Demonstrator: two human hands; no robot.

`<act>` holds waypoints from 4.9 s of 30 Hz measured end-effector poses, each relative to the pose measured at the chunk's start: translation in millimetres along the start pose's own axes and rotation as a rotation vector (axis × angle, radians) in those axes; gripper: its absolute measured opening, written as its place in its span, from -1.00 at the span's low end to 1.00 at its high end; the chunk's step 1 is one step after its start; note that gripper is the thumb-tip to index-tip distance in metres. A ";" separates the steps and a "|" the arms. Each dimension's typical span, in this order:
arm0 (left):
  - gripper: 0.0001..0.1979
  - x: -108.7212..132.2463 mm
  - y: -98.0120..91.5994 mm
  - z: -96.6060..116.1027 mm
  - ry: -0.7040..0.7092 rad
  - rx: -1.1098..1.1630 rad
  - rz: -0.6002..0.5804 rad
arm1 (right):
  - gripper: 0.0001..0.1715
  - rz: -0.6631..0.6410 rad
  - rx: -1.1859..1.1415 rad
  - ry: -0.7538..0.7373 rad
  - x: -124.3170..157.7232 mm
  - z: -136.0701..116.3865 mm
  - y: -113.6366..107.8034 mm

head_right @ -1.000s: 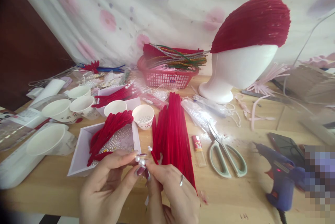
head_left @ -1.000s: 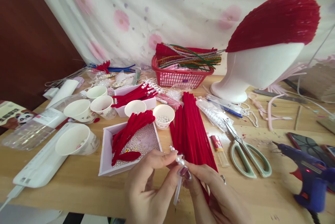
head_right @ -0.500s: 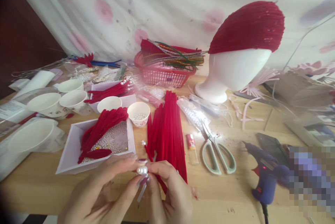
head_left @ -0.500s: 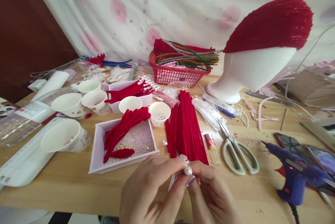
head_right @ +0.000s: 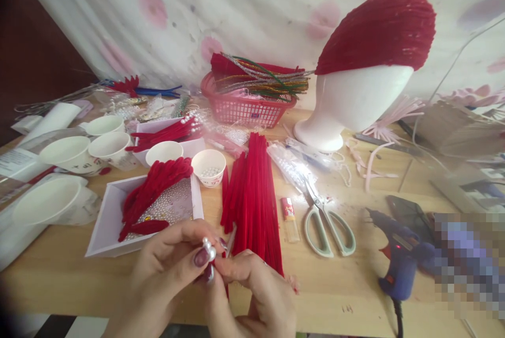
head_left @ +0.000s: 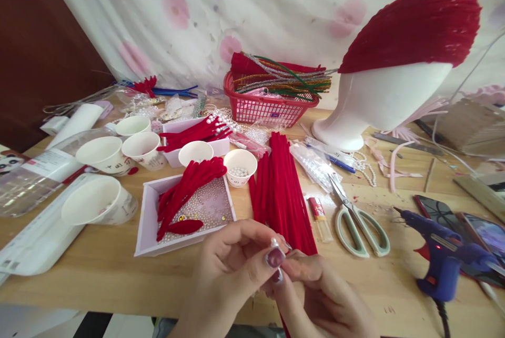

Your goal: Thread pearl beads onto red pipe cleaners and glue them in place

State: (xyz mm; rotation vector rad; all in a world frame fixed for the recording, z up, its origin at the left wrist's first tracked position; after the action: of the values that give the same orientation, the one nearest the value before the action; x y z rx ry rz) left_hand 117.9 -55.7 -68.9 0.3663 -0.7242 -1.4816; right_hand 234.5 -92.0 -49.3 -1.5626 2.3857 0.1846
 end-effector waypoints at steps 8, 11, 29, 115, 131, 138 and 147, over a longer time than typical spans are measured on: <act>-0.76 1.8 4.1 -0.6 -0.056 -0.017 -0.030 | -0.72 0.008 -0.032 -0.004 1.9 1.1 1.3; -0.76 2.4 3.9 -2.7 -0.076 -0.027 -0.043 | -0.73 0.015 -0.047 0.028 2.8 3.4 -1.5; -0.75 1.7 -1.3 -9.9 -0.080 -0.073 -0.022 | -0.72 -0.117 0.021 0.035 -11.1 -3.6 -0.2; -0.74 79.7 26.8 -24.3 1.171 -1.029 -0.523 | -0.79 0.029 -0.098 -0.058 33.1 -20.0 -71.4; -0.76 87.5 29.7 -19.5 1.020 -1.112 -0.509 | -0.81 0.027 -0.281 0.190 34.3 -1.0 -62.6; -0.76 83.1 22.4 -22.4 0.977 -1.025 -0.408 | -0.85 0.003 -0.324 0.238 31.4 0.9 -58.7; -0.72 81.6 24.4 -24.2 0.978 -1.084 -0.434 | -0.81 -0.011 -0.347 0.281 29.5 6.6 -56.0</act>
State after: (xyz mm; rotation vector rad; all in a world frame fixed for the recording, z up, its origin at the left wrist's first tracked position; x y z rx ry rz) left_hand 146.7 -138.0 -53.9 0.3392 0.9755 -1.6195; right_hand 275.7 -138.9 -61.9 -1.8609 2.6699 0.4219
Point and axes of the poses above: each hand's wrist, its own x-axis away from the middle knuckle, its own y-axis out of the palm, z = x × y, the point moved 7 cm from there along -x, towards the middle knuckle, and after that the axes turned 8 degrees about y, right-handed, at the moved point
